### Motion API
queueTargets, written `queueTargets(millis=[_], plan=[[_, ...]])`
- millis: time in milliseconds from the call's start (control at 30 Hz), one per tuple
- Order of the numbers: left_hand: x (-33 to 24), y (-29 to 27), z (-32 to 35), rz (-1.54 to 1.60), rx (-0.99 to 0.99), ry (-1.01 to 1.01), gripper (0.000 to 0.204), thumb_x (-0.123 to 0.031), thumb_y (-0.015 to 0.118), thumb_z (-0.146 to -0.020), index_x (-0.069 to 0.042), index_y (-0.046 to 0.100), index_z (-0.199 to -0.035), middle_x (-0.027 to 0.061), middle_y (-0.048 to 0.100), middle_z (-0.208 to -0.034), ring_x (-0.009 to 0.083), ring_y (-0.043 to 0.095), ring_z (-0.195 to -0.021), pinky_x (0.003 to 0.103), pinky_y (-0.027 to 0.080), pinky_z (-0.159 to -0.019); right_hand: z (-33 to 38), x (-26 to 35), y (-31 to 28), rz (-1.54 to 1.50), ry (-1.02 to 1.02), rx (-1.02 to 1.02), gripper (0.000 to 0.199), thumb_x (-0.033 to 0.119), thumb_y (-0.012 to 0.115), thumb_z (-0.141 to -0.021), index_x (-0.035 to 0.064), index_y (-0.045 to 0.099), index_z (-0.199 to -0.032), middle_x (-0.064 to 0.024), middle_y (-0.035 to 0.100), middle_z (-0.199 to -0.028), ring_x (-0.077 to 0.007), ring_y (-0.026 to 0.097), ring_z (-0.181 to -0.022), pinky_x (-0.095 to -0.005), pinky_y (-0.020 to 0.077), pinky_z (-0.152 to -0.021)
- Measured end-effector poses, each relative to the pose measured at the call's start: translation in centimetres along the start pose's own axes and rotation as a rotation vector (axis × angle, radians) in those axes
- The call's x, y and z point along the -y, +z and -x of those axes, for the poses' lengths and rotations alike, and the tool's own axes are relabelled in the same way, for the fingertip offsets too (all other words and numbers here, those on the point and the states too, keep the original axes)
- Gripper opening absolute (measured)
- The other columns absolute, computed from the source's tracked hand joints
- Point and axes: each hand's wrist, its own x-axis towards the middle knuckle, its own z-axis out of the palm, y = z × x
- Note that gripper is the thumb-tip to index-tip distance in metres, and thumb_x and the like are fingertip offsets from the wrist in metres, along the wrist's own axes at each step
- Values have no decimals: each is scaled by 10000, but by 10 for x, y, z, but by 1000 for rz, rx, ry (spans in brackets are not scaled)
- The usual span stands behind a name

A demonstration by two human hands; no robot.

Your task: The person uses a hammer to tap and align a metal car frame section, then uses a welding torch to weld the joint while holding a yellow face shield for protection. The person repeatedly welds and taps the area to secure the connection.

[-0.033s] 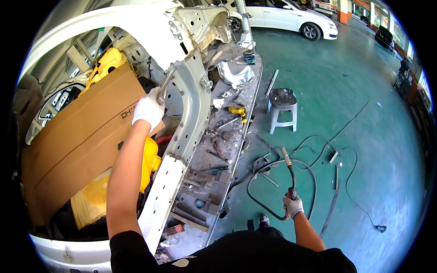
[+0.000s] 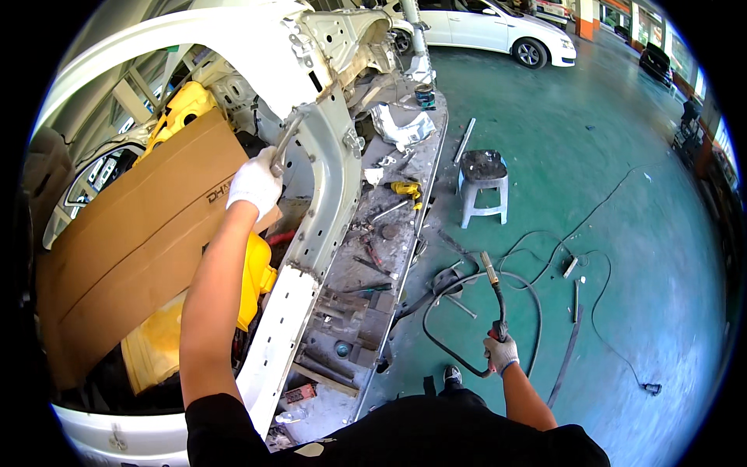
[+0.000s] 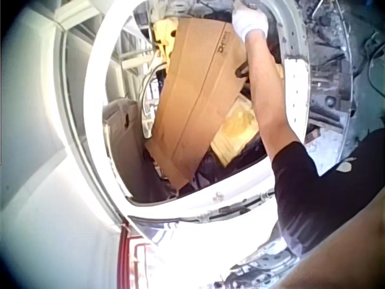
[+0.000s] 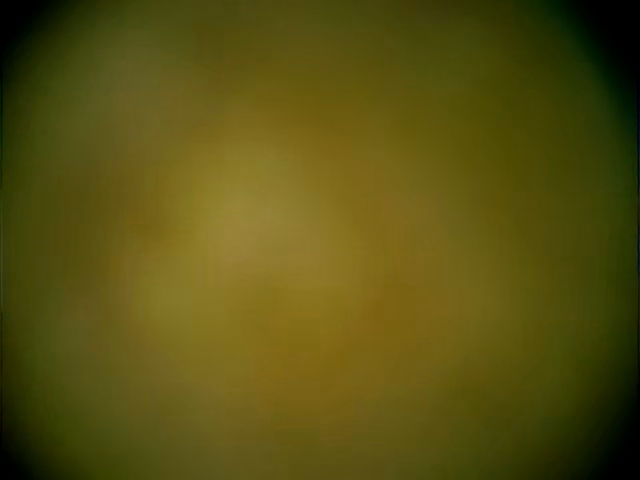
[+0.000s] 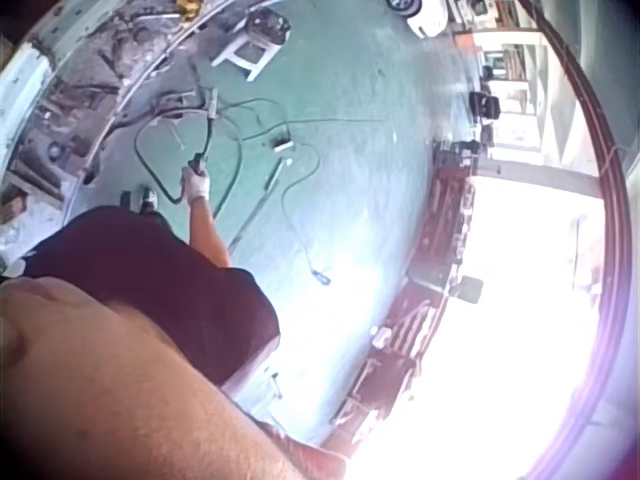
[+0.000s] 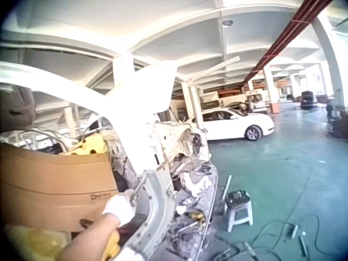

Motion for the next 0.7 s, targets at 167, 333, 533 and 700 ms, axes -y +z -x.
queueTargets(millis=[167, 333, 533, 700], plan=[[12, 14, -29, -75, 68, 40, 250, -236, 561, -1000, -107, 646, -1198, 258, 734, -1098, 461, 702, -1042, 571, 552, -908, 30, -8, 32, 25, 21, -23, 329, 131, 742, -846, 29, 641, -1143, -89, 657, -755, -192, 614, -553, -336, 467, -469], [22, 8, -26, -87, 119, 89, 370, -284, 592, -1018, -16, 650, -1266, 287, 736, -1173, 459, 719, -1099, 548, 566, -961, 61, 25, 66, 155, -22, -35, 320, 105, 734, -858, 25, 661, -1159, -65, 666, -761, -187, 655, -624, -340, 514, -554], [32, 9, -30, -14, 99, 118, 323, -259, 584, -1001, -48, 648, -1238, 271, 738, -1133, 469, 708, -1075, 554, 563, -950, 73, 140, 118, 249, -294, 51, 290, 147, 734, -885, 17, 654, -1131, -57, 672, -751, -172, 659, -632, -335, 522, -573], [44, 4, -32, 9, 97, 156, 342, -249, 586, -991, -47, 650, -1260, 275, 740, -1130, 469, 715, -1064, 555, 566, -945, 80, 220, 164, 259, -430, 98, 300, 206, 769, -889, 30, 651, -1100, -41, 668, -789, -133, 638, -671, -312, 511, -587]])
